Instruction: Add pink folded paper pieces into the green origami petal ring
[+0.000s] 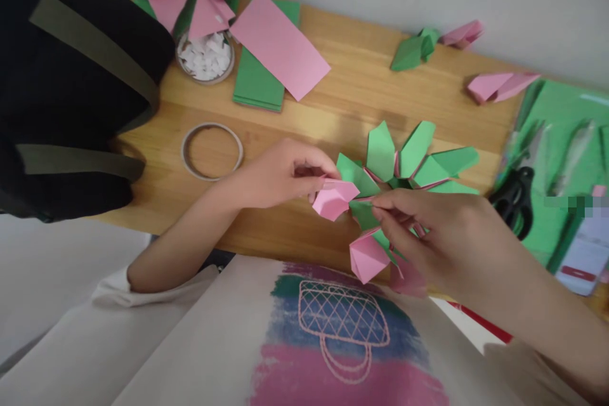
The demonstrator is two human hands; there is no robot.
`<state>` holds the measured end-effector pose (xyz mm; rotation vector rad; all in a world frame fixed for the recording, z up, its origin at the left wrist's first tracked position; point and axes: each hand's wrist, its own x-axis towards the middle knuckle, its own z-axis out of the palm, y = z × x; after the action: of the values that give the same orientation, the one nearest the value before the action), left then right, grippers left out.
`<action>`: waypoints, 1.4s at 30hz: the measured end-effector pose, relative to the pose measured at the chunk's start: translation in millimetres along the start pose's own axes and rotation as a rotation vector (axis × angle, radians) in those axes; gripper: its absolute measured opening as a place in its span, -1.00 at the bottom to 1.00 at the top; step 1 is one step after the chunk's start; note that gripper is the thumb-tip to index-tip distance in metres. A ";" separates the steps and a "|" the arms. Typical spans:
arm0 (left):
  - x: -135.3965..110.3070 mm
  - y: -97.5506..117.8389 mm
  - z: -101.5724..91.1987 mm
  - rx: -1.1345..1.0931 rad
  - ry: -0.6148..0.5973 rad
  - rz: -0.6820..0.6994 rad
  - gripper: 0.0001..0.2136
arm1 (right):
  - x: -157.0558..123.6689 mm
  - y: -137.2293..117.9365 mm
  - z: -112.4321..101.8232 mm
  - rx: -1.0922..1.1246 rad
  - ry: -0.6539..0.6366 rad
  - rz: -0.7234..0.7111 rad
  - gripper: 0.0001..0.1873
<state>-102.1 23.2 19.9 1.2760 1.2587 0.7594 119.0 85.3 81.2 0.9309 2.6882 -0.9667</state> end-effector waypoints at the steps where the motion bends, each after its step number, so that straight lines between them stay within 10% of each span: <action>1: -0.6 -1.0 0.6 -0.013 0.015 -0.003 -0.88 | -1.3 -0.4 0.0 -0.010 0.013 -0.012 -0.73; 42: -0.9 5.7 -0.9 0.236 -0.082 0.051 -0.79 | 13.5 6.0 2.6 0.149 -0.050 0.116 -0.74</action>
<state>-101.9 23.8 25.7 1.5194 1.2805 0.6004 111.6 94.2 71.7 1.0613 2.5184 -1.1606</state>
